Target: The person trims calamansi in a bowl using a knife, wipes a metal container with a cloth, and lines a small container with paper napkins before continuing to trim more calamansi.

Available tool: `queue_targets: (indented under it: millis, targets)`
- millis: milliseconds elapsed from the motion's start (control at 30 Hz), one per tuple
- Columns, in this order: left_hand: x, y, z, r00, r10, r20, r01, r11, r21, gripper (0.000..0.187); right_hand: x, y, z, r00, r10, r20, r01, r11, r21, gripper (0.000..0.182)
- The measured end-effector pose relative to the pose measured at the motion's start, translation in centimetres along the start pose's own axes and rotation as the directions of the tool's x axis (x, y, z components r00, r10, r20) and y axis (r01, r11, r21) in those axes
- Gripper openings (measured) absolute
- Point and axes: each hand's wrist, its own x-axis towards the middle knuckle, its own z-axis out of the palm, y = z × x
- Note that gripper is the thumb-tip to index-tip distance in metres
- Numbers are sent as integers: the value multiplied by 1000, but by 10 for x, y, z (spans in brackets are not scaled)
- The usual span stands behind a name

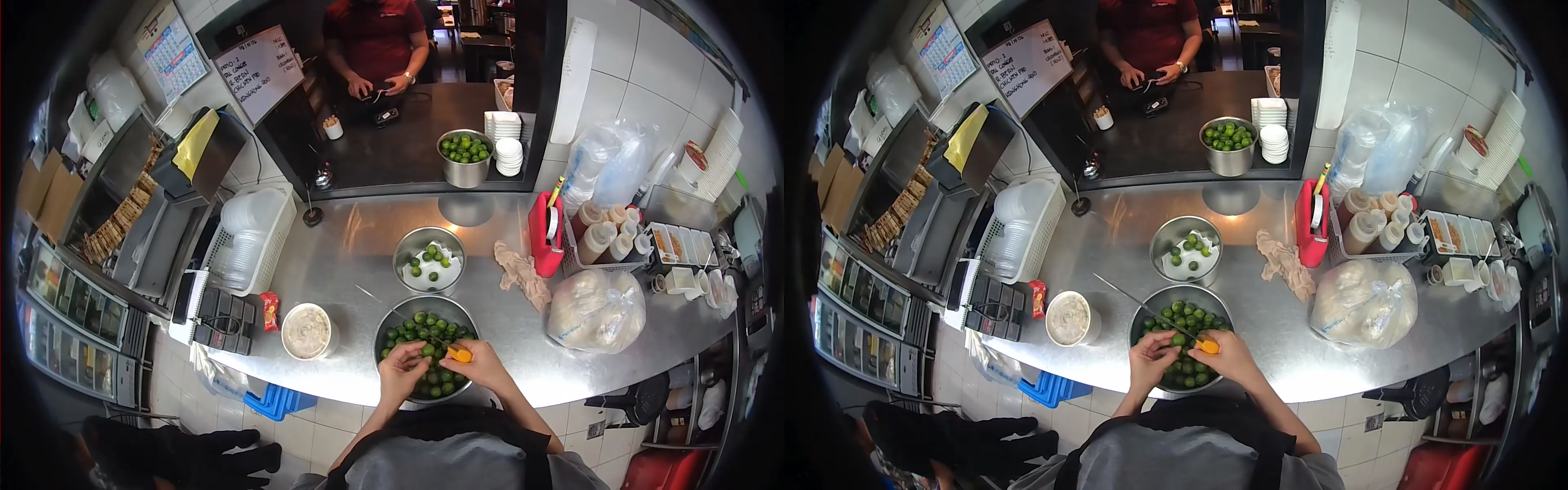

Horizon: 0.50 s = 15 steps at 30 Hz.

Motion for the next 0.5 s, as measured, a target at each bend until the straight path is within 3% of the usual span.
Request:
queue_targets:
  millis: [67,167,267,500]
  targets:
    - [3,0,-8,998,-46,-47,43,997,-63,30,-1,0,-8,999,32,-26,-36,988,-153,34]
    - [8,0,-19,993,-79,-85,66,988,-142,30,-1,12,-10,993,-59,-103,24,951,-307,32]
    - [9,2,-22,992,-80,-99,62,983,-173,30,-4,4,-11,987,-39,-156,-26,918,-396,30]
    - [8,8,-18,993,-99,-70,80,969,-235,30,-1,-1,-7,980,-64,-191,-8,934,-357,34]
